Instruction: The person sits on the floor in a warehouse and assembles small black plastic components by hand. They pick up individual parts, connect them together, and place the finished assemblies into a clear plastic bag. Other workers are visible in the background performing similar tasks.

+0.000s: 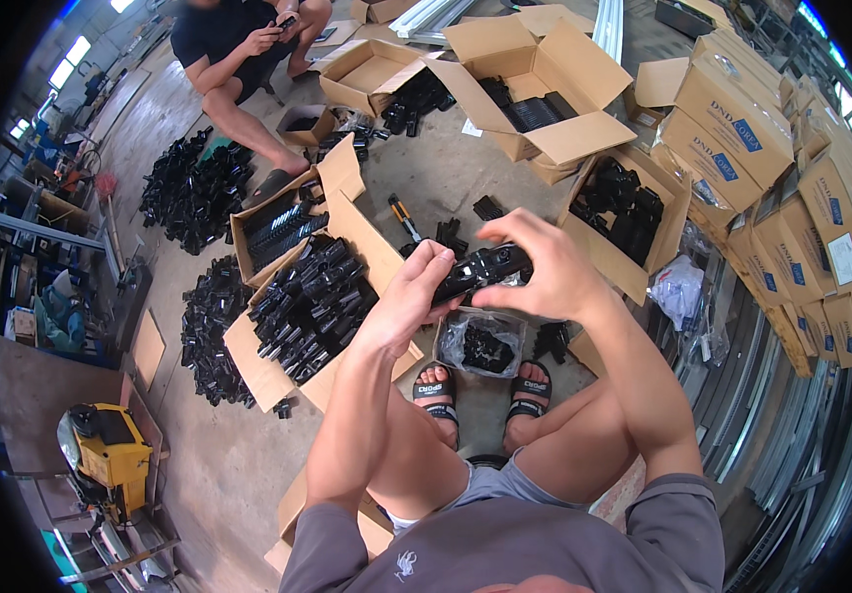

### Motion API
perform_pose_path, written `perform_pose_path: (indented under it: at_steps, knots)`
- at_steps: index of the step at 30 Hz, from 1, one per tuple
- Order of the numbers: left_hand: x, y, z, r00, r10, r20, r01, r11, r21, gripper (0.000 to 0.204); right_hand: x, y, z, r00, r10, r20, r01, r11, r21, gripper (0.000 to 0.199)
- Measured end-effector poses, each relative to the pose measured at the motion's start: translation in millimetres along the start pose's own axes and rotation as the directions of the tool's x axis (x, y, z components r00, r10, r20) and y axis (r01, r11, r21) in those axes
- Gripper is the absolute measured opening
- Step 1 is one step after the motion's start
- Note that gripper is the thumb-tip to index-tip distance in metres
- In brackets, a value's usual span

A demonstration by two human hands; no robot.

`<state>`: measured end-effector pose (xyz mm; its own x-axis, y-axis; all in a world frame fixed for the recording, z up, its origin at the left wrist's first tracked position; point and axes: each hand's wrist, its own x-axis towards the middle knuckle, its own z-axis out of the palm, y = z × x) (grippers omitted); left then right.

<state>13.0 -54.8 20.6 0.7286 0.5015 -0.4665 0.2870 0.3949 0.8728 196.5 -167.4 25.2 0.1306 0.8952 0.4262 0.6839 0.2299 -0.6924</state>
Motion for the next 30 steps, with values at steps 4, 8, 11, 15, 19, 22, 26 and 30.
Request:
perform_pose_path:
  at_steps: [4,8,11,15,19,22,26,30]
  knots:
    - [0.0,-5.2,-0.2,0.997,0.071,-0.043,-0.068,0.995,0.070,0.024,-3.2,-2.6,5.7,0.983,-0.042,0.181,0.073,0.982,-0.172,0.056]
    - [-1.6,-6.1,-0.5,0.994,0.098,-0.057,-0.093,0.992,0.080,0.027,-3.8,-2.5,8.7,0.978,0.004,0.210,0.027,0.989,-0.145,0.051]
    - [-5.2,2.4,0.1,0.992,0.079,-0.101,-0.073,0.995,0.069,0.034,-7.3,-0.3,16.4,0.977,0.064,0.204,-0.059,0.998,-0.031,0.047]
    - [-7.9,7.7,-3.0,0.983,0.173,-0.054,-0.178,0.977,-0.118,0.034,-8.1,-4.4,26.0,0.963,0.216,0.161,-0.248,0.945,0.216,0.044]
    - [-8.7,8.5,10.6,0.912,0.398,-0.099,-0.404,0.913,-0.054,0.049,-8.0,-0.8,33.8,0.970,0.242,-0.001,-0.233,0.934,0.272,0.043]
    - [-4.0,-1.9,12.2,0.855,0.476,-0.207,-0.487,0.874,-0.002,0.052,-5.8,-8.0,38.6,0.956,0.291,-0.036,-0.266,0.911,0.316,0.042]
    - [2.0,-9.8,11.9,0.798,0.555,-0.235,-0.568,0.823,0.012,0.052,-11.0,-13.1,42.7,0.952,0.299,-0.061,-0.247,0.872,0.422,0.041]
    - [-8.6,1.5,21.7,0.796,0.574,-0.189,-0.605,0.761,-0.235,0.052,-12.4,-10.4,44.5,0.964,0.255,-0.079,-0.174,0.825,0.538,0.041]
